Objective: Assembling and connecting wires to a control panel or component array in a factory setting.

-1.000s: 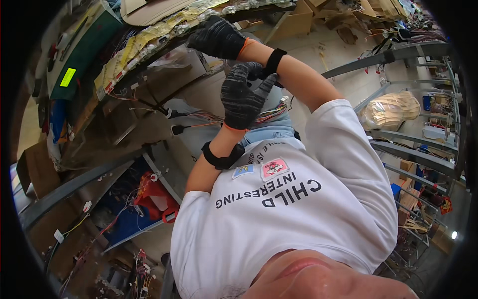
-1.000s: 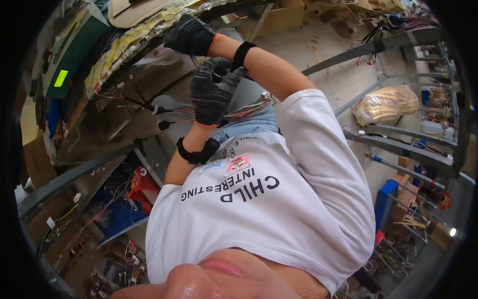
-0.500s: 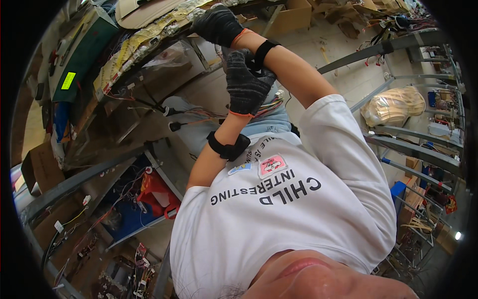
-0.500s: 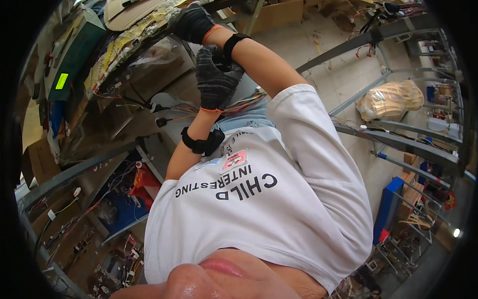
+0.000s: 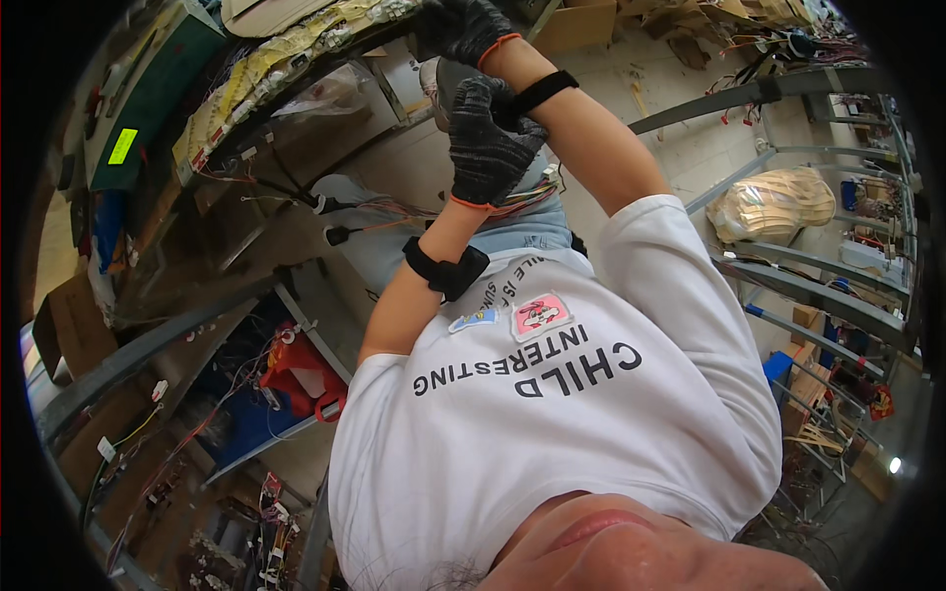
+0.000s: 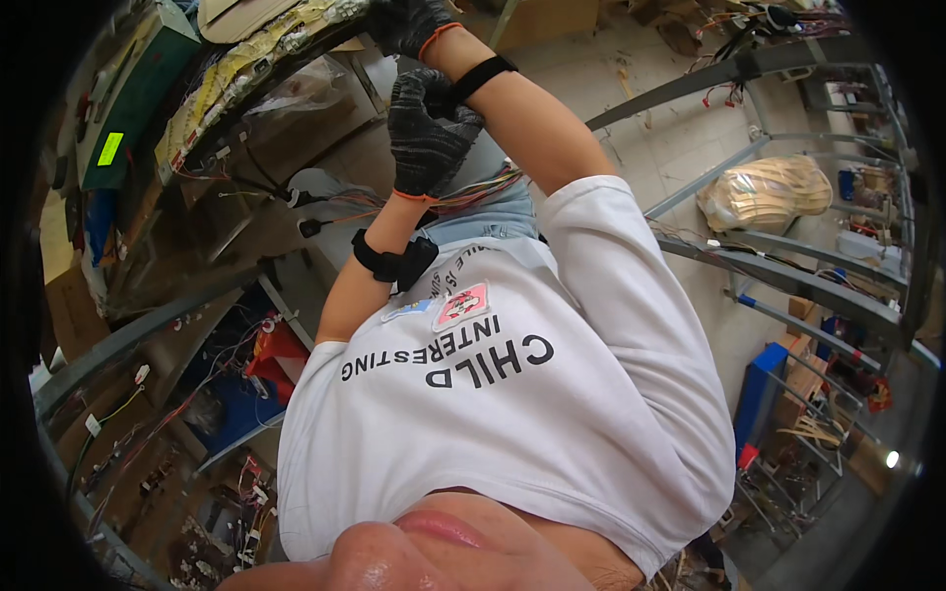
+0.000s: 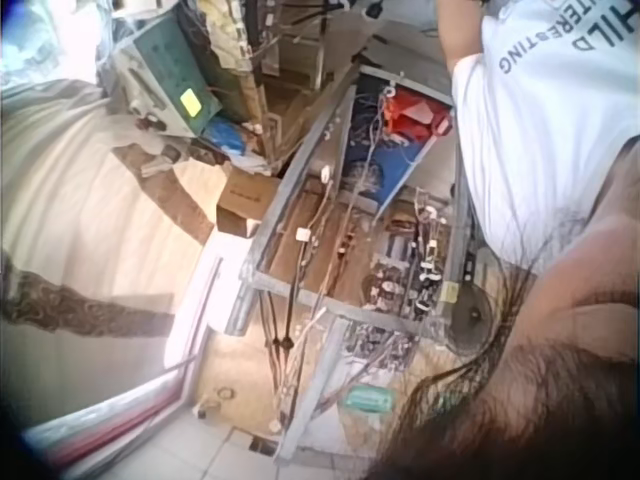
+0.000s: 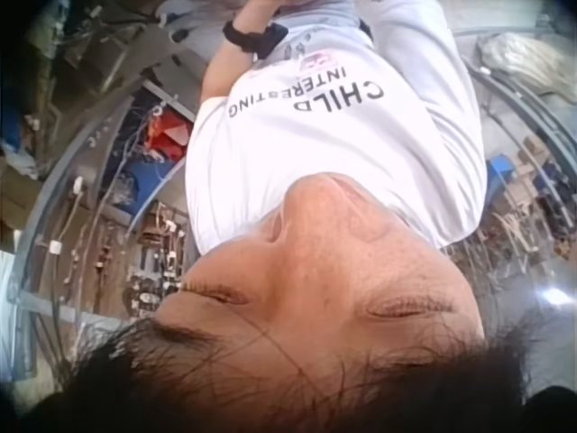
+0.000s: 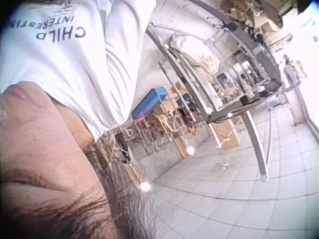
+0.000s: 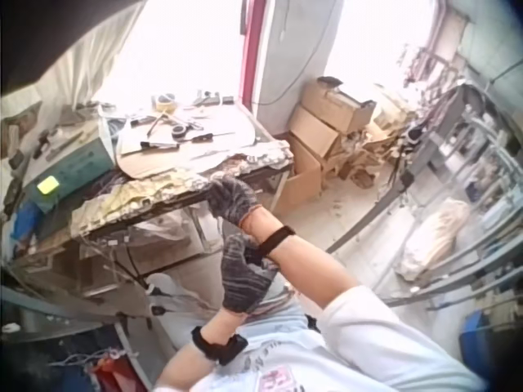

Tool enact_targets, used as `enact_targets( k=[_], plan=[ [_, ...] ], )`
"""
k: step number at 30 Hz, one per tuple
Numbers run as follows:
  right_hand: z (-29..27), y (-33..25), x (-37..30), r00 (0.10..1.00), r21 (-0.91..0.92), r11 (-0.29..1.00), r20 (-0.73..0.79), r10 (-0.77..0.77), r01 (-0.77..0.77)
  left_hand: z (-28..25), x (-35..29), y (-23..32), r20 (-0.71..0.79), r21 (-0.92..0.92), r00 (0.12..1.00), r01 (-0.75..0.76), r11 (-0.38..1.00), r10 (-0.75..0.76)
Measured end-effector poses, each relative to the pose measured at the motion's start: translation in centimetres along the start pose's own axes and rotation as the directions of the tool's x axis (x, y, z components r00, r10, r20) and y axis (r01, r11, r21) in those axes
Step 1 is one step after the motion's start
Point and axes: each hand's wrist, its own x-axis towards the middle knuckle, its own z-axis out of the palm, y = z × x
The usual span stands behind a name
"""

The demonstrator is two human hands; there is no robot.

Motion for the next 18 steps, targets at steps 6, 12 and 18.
enact_targets(
  k=[6,12,18],
  plan=[
    [5.0,1.8,-5.1,0.737,-0.061,-0.981,0.669,0.099,0.187,0.4,-0.9,-0.1,0.017,0.028,0.997,-0.075,0.997,0.074],
    [8.2,-0.9,-7.6,0.667,0.039,-0.945,0.699,0.258,0.325,-1.1,-0.6,-0.6,0.065,-0.16,0.982,0.183,0.97,-0.175],
    [10.2,-2.9,-5.3,0.757,-0.725,0.336,0.382,-0.53,0.601,-1.7,2.6,1.5,0.175,-0.109,0.981,0.109,0.988,-0.089]
  ],
)
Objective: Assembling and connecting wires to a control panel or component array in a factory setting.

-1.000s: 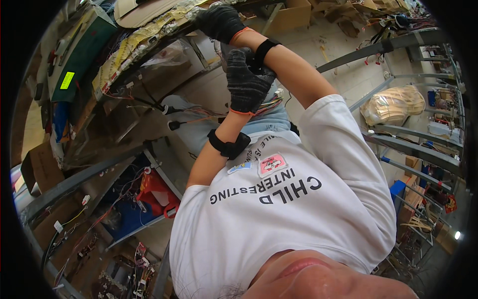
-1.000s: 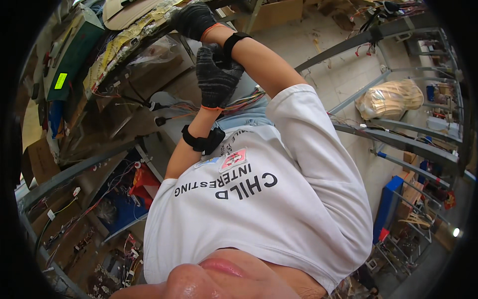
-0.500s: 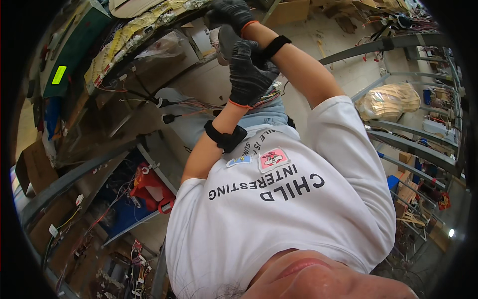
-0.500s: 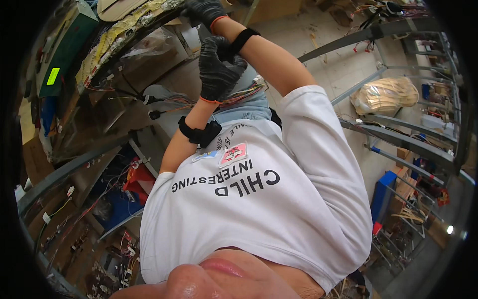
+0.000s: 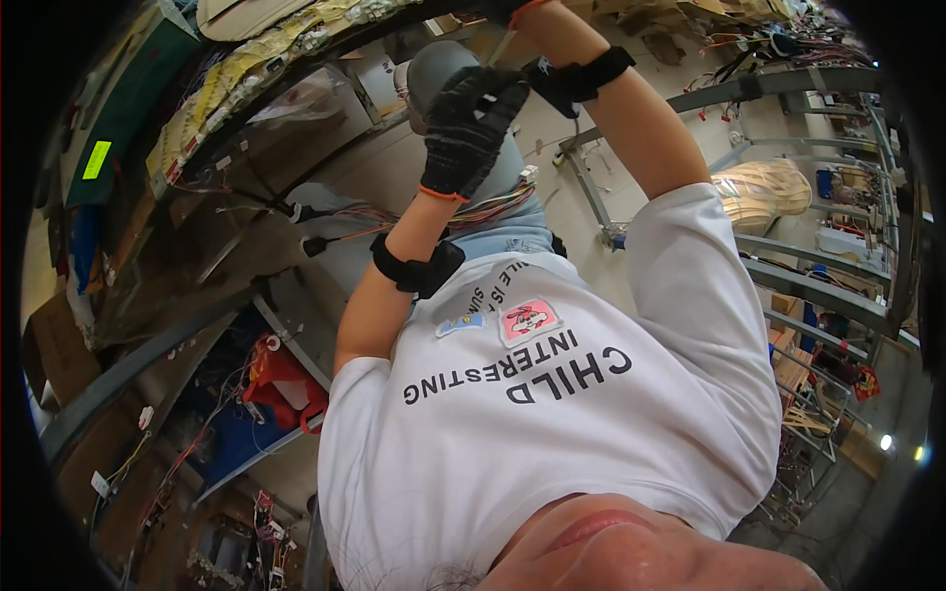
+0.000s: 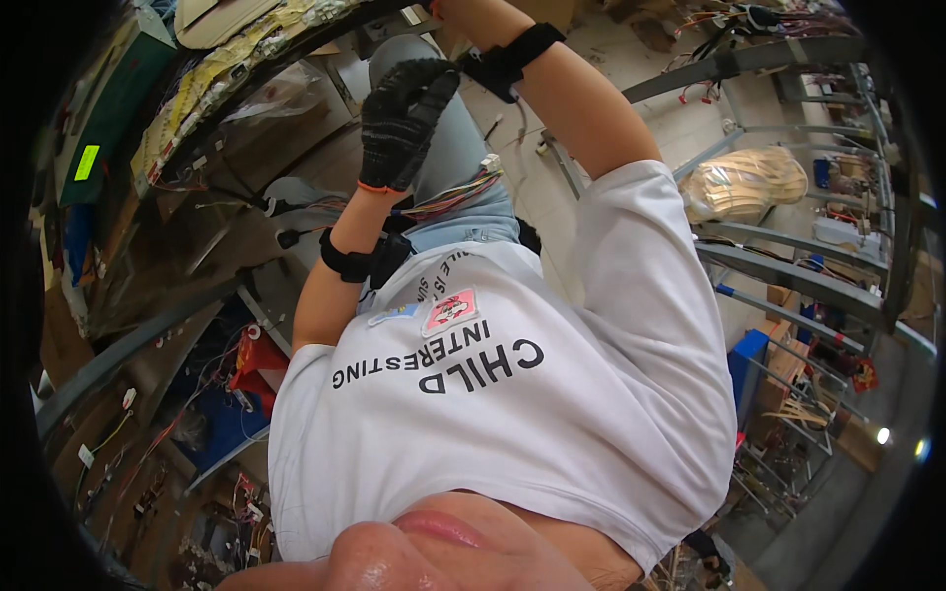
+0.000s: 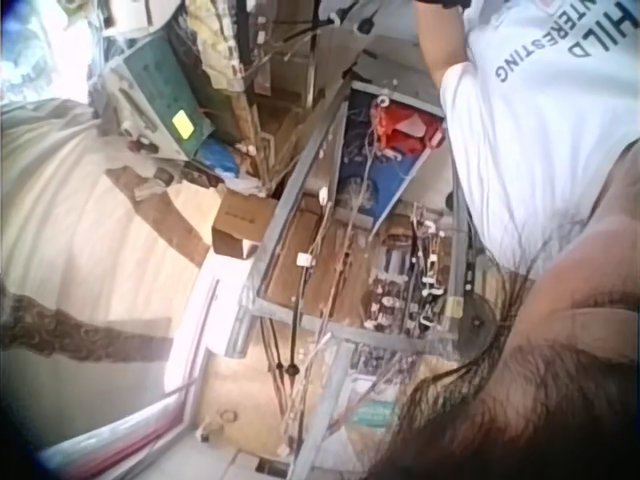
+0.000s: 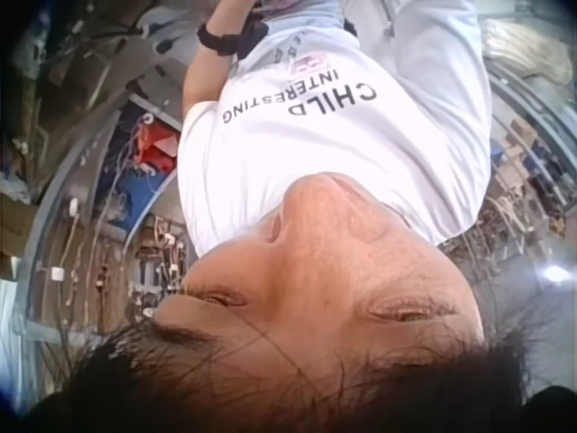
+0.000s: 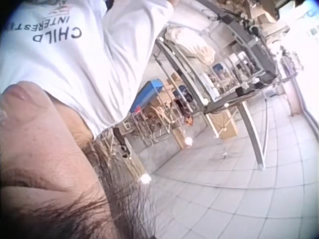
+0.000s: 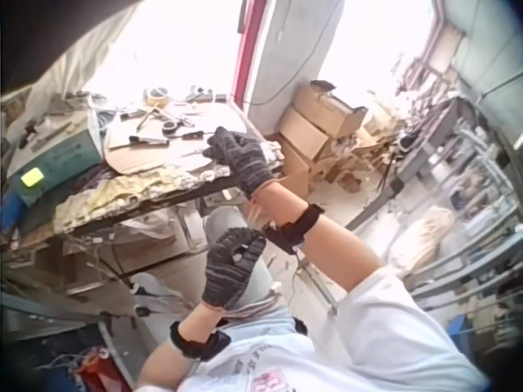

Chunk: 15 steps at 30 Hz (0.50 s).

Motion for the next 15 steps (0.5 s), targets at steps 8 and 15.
enact_targets(
  k=[8,15],
  plan=[
    [0.2,-1.4,-1.4,0.984,-0.212,0.966,0.129,-0.12,0.146,1.1,1.9,2.1,-0.012,-0.046,0.998,-0.068,0.997,0.068],
    [-0.1,-2.0,-2.2,0.98,0.002,0.982,0.052,0.191,-0.191,0.4,1.9,0.0,0.12,-0.618,0.984,0.178,0.765,-0.132]
  ],
)
